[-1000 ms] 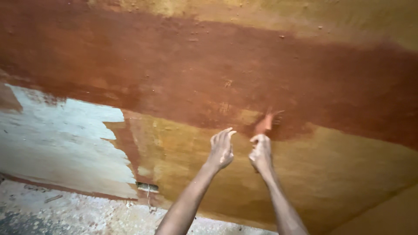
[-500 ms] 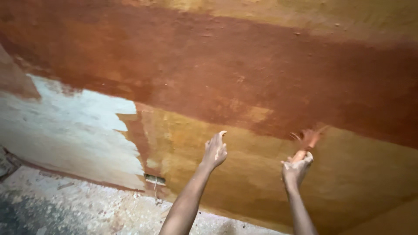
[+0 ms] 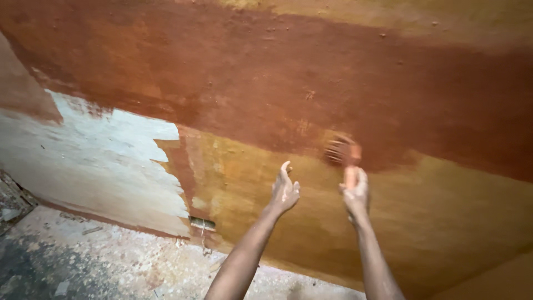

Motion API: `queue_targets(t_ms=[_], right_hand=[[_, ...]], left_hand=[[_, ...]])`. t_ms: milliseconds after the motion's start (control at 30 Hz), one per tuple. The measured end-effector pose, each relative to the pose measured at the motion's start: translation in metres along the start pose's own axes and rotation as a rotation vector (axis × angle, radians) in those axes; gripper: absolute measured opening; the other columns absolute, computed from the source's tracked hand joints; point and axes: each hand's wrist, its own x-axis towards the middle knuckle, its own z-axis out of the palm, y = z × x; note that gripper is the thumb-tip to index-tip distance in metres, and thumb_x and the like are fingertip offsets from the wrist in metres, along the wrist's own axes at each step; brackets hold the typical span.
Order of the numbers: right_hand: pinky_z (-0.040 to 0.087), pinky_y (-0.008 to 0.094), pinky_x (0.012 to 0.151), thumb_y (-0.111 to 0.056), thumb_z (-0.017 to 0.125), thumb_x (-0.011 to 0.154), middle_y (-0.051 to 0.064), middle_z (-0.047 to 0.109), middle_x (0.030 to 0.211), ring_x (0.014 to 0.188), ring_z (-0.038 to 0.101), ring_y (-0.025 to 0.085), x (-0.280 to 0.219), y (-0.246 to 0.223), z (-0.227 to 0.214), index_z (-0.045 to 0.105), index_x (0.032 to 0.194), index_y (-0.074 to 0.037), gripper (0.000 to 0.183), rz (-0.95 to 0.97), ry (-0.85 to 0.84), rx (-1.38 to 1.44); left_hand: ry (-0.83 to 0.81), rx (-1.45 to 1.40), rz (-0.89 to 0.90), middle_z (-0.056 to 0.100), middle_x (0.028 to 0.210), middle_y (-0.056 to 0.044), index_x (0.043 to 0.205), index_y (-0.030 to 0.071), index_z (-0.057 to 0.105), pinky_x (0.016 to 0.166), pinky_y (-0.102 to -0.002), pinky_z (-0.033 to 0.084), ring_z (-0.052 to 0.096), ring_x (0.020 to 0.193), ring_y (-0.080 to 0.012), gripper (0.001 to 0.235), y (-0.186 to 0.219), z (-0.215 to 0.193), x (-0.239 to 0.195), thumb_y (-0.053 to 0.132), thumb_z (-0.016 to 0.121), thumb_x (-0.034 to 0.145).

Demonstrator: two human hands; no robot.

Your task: The person paints a wall with reddish-brown paint using a wide brush. They apply paint in horizontal strokes, occasionally touching the wall with their left hand to steady themselves or check coverage. The wall transitions from white to painted as the person works across the surface.

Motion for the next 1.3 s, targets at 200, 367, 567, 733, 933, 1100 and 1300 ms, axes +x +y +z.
queue_targets(t_ms=[200,367,567,733,933,1100,1300], right_hand=[[0.047,0.041,0.099,0.006,0.063,0.075,0.023,0.046,0.147,0.123,0.058,0.035,0.017,0.029,0.003,0.029,0.156,-0.002,0.088,-0.083,0.443,-0.011],[0.047,0.035,0.106,0.006,0.064,0.081,0.018,0.046,0.157,0.135,0.053,0.027,0.007,-0.001,0.01,0.03,0.161,-0.006,0.088,-0.194,-0.273,0.172],[0.054,0.037,0.089,0.009,0.059,0.081,0.013,0.044,0.151,0.113,0.064,0.026,-0.003,-0.003,-0.019,0.026,0.158,-0.012,0.086,-0.078,-0.248,0.104],[0.066,0.042,0.081,0.004,0.057,0.096,0.024,0.058,0.13,0.1,0.074,0.032,-0.002,0.03,-0.057,0.036,0.142,0.003,0.051,0.248,0.067,0.33],[0.066,0.038,0.069,0.011,0.062,0.089,0.017,0.049,0.12,0.091,0.072,0.031,-0.004,0.006,-0.01,0.027,0.131,-0.003,0.056,0.217,0.315,0.499],[0.061,0.031,0.069,0.008,0.064,0.081,0.016,0.065,0.118,0.09,0.073,0.022,-0.007,-0.047,0.022,0.043,0.142,-0.004,0.066,0.217,-0.146,0.479],[0.06,0.03,0.07,0.01,0.063,0.076,0.014,0.071,0.116,0.09,0.071,0.021,-0.022,-0.037,-0.01,0.058,0.137,-0.001,0.063,0.242,-0.298,0.531]], left_hand=[[0.074,0.007,-0.016,0.047,0.148,-0.024,0.154,0.007,0.022,0.11,-0.058,0.036,0.047,0.137,-0.0404,0.075,0.014,-0.023,0.012,0.017,0.062,0.092],[0.104,-0.008,0.046,0.046,0.15,-0.026,0.155,0.005,0.023,0.112,-0.058,0.034,0.045,0.139,-0.0426,0.072,0.032,-0.018,0.012,0.025,0.061,0.097],[0.055,-0.032,0.03,0.046,0.15,-0.025,0.153,0.006,0.026,0.11,-0.057,0.034,0.044,0.139,-0.0415,0.072,0.038,-0.008,0.002,0.026,0.064,0.095],[0.048,-0.011,0.035,0.051,0.145,-0.024,0.151,0.006,0.033,0.11,-0.053,0.038,0.048,0.136,-0.0396,0.069,0.019,-0.011,0.003,0.026,0.065,0.094],[0.128,-0.071,0.068,0.052,0.142,-0.025,0.147,0.003,0.037,0.109,-0.051,0.041,0.05,0.133,-0.0394,0.064,-0.008,-0.015,-0.004,0.025,0.066,0.094],[0.125,-0.09,0.066,0.053,0.141,-0.024,0.146,0.004,0.04,0.11,-0.051,0.04,0.05,0.132,-0.0396,0.061,0.001,-0.017,-0.004,0.025,0.066,0.095],[0.106,-0.09,0.062,0.052,0.141,-0.023,0.145,0.006,0.042,0.109,-0.052,0.039,0.049,0.133,-0.04,0.059,0.018,-0.029,-0.001,0.026,0.066,0.095]])
